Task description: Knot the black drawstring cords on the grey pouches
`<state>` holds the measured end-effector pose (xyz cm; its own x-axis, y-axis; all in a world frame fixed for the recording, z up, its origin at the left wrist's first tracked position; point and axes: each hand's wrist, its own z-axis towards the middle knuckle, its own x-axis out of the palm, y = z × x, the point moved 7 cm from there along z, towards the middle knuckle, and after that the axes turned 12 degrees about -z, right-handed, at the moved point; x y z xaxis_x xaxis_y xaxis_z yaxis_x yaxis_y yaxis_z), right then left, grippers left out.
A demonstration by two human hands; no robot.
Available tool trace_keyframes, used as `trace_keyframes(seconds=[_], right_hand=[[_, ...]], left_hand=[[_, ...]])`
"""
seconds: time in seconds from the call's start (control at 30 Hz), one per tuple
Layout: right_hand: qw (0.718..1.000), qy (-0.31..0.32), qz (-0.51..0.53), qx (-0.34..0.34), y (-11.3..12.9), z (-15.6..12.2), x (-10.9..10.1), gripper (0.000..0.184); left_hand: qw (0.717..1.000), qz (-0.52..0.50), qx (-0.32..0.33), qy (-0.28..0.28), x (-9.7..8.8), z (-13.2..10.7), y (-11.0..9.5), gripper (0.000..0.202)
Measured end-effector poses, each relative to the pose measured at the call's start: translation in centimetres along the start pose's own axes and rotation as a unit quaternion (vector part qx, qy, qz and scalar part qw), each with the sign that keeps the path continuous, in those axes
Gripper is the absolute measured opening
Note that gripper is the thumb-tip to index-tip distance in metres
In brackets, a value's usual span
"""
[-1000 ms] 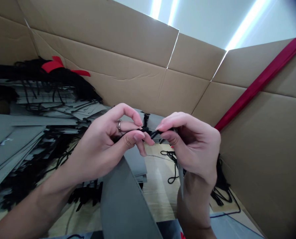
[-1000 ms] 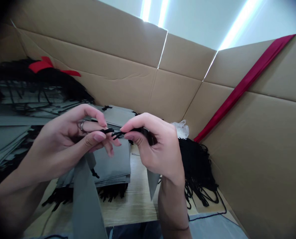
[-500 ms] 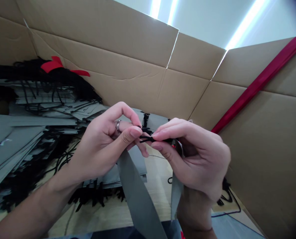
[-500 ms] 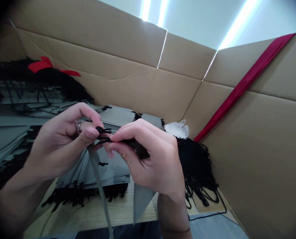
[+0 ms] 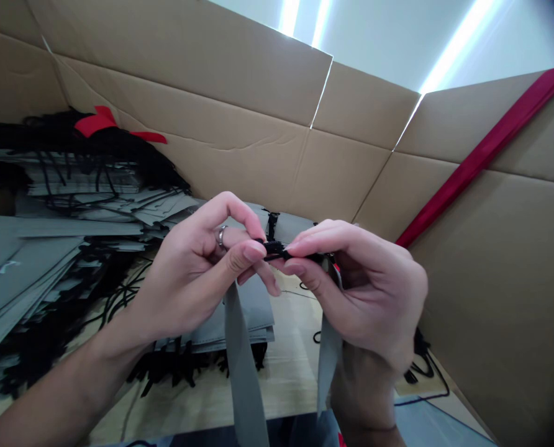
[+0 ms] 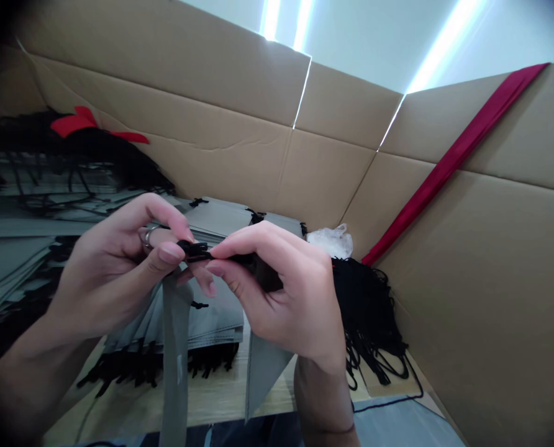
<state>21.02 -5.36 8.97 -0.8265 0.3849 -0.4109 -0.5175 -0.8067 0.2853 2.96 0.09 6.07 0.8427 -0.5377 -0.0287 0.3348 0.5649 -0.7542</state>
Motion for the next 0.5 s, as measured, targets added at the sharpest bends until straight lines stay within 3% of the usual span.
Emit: trace_keyframes(seconds=[0.5], right_hand=[[1.000, 0.009, 0.010, 0.010, 0.05, 0.03, -0.02, 0.015]], left_hand=[[0.999, -0.042, -0.004, 0.009, 0.51, 0.10, -0.06, 0.018]])
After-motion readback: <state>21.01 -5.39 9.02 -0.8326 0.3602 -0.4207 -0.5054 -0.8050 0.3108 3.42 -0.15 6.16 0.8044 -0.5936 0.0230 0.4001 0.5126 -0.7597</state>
